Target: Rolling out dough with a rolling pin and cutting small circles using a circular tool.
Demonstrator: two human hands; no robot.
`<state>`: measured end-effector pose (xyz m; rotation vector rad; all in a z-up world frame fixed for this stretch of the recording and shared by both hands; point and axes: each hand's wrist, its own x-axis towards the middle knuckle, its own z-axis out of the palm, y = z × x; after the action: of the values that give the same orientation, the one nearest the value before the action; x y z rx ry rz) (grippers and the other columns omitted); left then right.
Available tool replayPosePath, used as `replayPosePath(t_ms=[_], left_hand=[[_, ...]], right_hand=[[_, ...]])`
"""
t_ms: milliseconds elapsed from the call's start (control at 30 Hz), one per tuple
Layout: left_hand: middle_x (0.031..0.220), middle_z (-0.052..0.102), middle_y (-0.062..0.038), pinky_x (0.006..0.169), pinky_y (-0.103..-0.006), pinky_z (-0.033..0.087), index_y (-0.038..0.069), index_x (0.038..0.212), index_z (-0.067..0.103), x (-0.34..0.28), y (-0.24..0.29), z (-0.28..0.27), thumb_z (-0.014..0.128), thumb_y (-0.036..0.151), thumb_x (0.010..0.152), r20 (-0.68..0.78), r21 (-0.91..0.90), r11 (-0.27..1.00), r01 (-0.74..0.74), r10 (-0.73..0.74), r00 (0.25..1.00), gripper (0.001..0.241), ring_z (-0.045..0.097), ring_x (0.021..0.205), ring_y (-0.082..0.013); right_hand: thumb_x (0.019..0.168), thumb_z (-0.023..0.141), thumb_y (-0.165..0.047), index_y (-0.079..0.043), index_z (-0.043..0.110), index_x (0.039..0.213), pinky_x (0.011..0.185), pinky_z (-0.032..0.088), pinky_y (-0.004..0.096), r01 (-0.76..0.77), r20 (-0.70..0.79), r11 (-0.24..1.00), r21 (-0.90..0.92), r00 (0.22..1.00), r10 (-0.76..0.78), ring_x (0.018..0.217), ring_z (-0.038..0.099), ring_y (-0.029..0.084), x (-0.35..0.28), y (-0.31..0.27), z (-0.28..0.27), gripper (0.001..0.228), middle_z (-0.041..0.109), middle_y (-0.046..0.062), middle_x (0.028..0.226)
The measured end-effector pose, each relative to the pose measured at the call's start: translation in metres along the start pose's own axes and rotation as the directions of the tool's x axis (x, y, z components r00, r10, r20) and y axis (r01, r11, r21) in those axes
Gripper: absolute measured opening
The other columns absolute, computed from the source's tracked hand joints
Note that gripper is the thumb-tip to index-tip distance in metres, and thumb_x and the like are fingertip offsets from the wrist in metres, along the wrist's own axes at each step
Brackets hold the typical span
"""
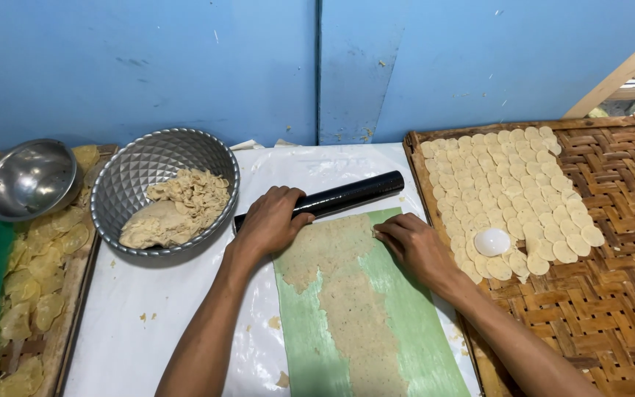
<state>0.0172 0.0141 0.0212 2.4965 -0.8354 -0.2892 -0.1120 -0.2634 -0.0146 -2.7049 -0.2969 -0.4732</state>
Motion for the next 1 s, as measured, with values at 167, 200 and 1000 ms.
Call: replayPosePath(t_ms=[167, 200, 1000], left_hand=[[0.107, 0.068, -0.018, 0.092, -0.0457, 0.052, 0.002, 0.133, 0.060, -0.004, 0.002, 0.006, 0.061, 0.026, 0.100, -0.091, 0.035, 0.998, -0.052, 0.055, 0.994, 0.041, 0.063, 0.112, -0.0348], [0.106, 0.067, -0.018, 0.091, -0.0450, 0.053, 0.002, 0.133, 0.060, -0.006, 0.002, 0.008, 0.060, 0.026, 0.100, -0.129, 0.035, 0.997, -0.064, 0.068, 0.989, 0.040, 0.064, 0.110, -0.0341], [0.109, 0.064, -0.016, 0.090, -0.0435, 0.049, 0.003, 0.137, 0.056, -0.075, 0.025, 0.009, 0.062, 0.027, 0.099, -0.061, 0.140, 0.955, -0.262, 0.273, 0.960, 0.046, 0.060, 0.106, -0.0334]], right_hand=[[0.102, 0.058, -0.026, -0.018, 0.072, 0.124, 0.085, 0.057, 0.039, 0.025, 0.037, 0.990, -0.142, 0.999, -0.020, 0.104, 0.068, 0.029, -0.008, -0.013, -0.010, 0.027, 0.070, 0.009, 0.106], [0.104, 0.055, -0.028, -0.017, 0.069, 0.129, 0.088, 0.057, 0.038, 0.030, 0.051, 0.985, -0.168, 0.998, -0.022, 0.108, 0.066, 0.029, -0.010, -0.015, -0.013, 0.031, 0.067, 0.010, 0.110], [0.110, 0.038, -0.027, 0.004, 0.060, 0.138, 0.101, 0.048, 0.060, -0.527, 0.254, 0.516, 0.676, 0.823, 0.508, 0.116, 0.065, 0.045, 0.021, 0.015, -0.076, 0.048, 0.066, 0.032, 0.125]])
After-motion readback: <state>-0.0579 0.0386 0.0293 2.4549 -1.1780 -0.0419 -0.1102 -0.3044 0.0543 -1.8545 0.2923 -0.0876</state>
